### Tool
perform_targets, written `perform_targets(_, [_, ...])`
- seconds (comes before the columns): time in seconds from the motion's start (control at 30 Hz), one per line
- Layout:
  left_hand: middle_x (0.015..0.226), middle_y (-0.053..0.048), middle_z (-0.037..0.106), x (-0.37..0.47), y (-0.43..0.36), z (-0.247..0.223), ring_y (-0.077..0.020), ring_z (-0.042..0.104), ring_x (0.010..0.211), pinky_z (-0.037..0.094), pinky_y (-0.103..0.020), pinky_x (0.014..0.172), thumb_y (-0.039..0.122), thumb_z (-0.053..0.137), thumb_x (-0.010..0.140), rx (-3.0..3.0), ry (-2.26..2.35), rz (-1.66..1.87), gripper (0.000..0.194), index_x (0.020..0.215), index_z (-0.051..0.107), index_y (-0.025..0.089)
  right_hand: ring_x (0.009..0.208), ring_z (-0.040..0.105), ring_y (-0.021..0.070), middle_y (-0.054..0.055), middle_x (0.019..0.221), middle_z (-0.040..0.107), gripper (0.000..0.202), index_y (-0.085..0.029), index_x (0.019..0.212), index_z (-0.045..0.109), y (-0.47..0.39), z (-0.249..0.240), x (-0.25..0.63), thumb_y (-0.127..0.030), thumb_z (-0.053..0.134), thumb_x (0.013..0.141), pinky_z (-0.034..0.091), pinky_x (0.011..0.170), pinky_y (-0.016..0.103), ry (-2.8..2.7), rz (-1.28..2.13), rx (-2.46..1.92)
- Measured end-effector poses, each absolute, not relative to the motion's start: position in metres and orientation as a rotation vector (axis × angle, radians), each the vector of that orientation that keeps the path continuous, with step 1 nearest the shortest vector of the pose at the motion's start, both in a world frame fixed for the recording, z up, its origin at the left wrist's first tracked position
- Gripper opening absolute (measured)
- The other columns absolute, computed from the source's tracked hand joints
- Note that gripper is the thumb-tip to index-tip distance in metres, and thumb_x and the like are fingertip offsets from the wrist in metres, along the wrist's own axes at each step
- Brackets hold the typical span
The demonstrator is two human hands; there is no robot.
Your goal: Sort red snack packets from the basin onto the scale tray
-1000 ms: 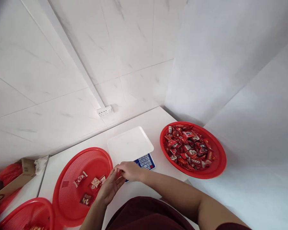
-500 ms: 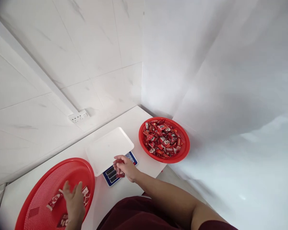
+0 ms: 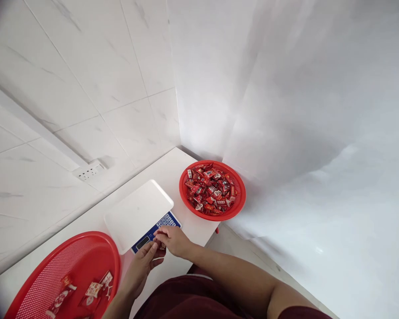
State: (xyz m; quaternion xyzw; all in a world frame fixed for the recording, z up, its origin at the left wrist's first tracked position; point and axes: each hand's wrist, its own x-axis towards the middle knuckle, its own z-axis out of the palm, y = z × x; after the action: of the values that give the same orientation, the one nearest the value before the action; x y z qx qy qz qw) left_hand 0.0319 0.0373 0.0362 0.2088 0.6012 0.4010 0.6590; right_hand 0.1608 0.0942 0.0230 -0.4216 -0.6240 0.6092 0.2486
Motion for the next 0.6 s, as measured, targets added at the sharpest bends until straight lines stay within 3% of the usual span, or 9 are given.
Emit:
perform_targets(0.17, [0.069,-0.002,0.063,0.034,0.037,0.039,-0.0115,0.058,0.063,0.047,-0.023,0.061,0.031,0.072,0.064,0.398,1.291,0.959,0.020,0.074,0.063,0.015,0.104,0.057,0.0194,0.005,0.112,0.063,0.041,-0.022,0.117,0.054,0.114,0.012,0.183,-0.044,0.035,0.088,0.043,0.089,0.035,-1.789,1.539,-1.073])
perform_targets(0.3, [0.074,-0.005,0.066,0.021,0.035,0.032,-0.0146,0.063,0.068,0.050,-0.026,0.066,0.026,0.069,0.067,0.216,1.296,1.042,0.017,0.076,0.060,0.015,0.121,0.043,0.0190,0.009,0.131,0.047,0.045,-0.022,0.130,0.038,0.175,-0.007,0.247,-0.036,0.036,0.087,0.035,0.097,0.035,-1.915,1.019,-1.748])
perform_targets(0.37, [0.073,-0.006,0.066,0.013,0.031,0.026,-0.0142,0.064,0.066,0.051,-0.026,0.065,0.021,0.066,0.071,0.141,1.331,1.082,0.012,0.080,0.060,0.015,0.128,0.030,0.0282,0.014,0.139,0.035,0.059,-0.022,0.133,0.033,0.200,-0.022,0.282,-0.037,0.052,0.079,0.030,0.098,0.046,-1.985,0.852,-2.110])
perform_targets(0.43, [0.072,-0.006,0.066,0.007,0.027,0.020,-0.0129,0.063,0.062,0.052,-0.025,0.062,0.017,0.062,0.074,0.074,1.388,1.110,0.008,0.081,0.059,0.014,0.126,0.028,0.0395,0.021,0.140,0.028,0.075,-0.021,0.132,0.036,0.211,-0.040,0.307,-0.038,0.066,0.065,0.030,0.090,0.058,-1.934,0.880,-2.305])
perform_targets(0.5, [0.071,-0.007,0.066,0.004,0.023,0.015,-0.0121,0.062,0.059,0.052,-0.023,0.059,0.016,0.059,0.076,0.020,1.443,1.114,0.007,0.083,0.058,0.014,0.125,0.027,0.0446,0.022,0.140,0.027,0.088,-0.022,0.132,0.036,0.212,-0.058,0.318,-0.036,0.075,0.053,0.031,0.085,0.062,-1.876,0.937,-2.403])
perform_targets(0.6, [0.070,-0.007,0.066,0.001,0.018,0.013,-0.0120,0.062,0.057,0.052,-0.023,0.056,0.017,0.059,0.077,-0.015,1.480,1.116,0.009,0.085,0.058,0.013,0.127,0.021,0.0459,0.022,0.142,0.021,0.091,-0.024,0.133,0.034,0.206,-0.079,0.314,-0.023,0.075,0.052,0.031,0.086,0.060,-1.808,0.957,-2.364])
